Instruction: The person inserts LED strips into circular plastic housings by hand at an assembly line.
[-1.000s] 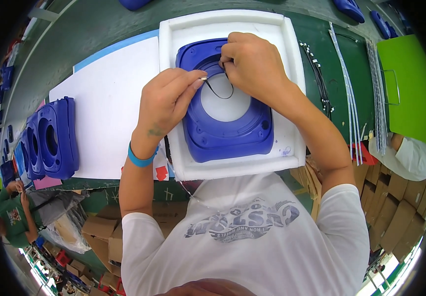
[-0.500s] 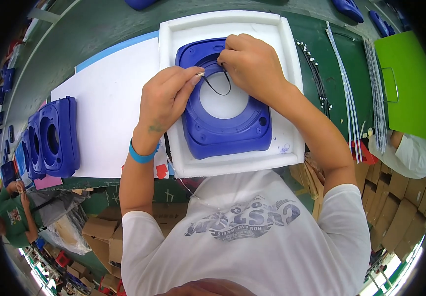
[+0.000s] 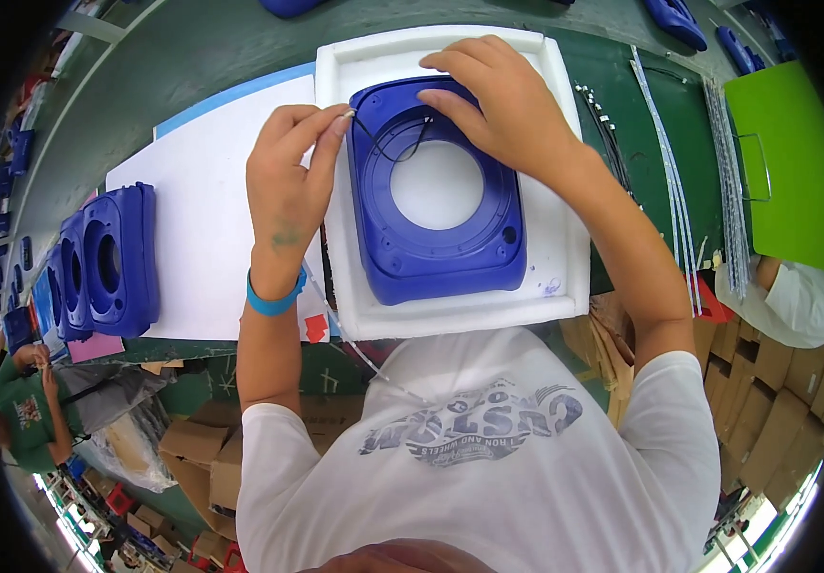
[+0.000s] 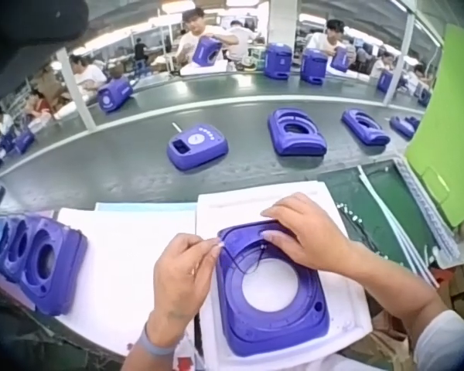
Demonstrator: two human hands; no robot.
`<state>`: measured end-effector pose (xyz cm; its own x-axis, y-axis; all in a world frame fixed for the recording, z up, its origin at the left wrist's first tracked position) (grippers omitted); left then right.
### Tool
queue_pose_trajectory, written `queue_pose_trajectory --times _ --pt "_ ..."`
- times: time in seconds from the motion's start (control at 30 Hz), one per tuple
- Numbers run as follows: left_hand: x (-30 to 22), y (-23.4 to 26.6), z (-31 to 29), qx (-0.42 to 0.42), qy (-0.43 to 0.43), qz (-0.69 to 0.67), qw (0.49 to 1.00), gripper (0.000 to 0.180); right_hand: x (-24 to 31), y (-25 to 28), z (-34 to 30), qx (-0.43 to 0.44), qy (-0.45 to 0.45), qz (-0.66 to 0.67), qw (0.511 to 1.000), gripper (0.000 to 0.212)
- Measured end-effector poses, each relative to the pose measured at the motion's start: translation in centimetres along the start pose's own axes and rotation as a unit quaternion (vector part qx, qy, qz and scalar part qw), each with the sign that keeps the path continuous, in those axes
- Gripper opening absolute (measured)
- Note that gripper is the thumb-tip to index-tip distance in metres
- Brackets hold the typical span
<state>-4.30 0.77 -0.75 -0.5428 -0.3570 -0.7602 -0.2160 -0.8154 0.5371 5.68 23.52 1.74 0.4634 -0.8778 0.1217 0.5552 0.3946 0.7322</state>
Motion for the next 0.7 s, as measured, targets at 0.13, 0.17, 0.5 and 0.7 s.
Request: queue_pose_trajectory --times 0.13,0.17,0.5,0.7 --pt "-1.3 -0.1 0.3 0.028 -0.015 0.041 0.999 0.011 -2.4 -1.3 1.3 0.107 -0.053 0.072 0.99 0.04" --pt "-1.7 -0.2 0.3 0.029 -0.017 0.042 0.999 0.011 -3.0 -1.4 2.6 0.204 -0.142 0.16 0.955 0.054" --pt "-3.0 0.2 1.5 0.189 -0.097 0.18 0.96 0.02 -6.9 -4.7 1.2 0.158 -0.334 0.365 0.855 0.067" --pt "-3.6 -2.2 1.5 0.159 -0.154 0.162 0.962 0.017 -7.8 -4.6 -2.3 -0.074 -0.299 0.267 0.913 0.051"
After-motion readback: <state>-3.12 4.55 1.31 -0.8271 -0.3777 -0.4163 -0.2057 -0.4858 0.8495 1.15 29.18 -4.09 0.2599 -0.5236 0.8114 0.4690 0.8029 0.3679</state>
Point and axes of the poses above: each hand's wrist, its own z-axis towards the middle knuckle, its own y-axis out of the back of the hand, x = y × z, the point moved 2 cm from there along z, towards the middle knuckle, and after that the axes turned 15 degrees about y, right-handed, at the moved point
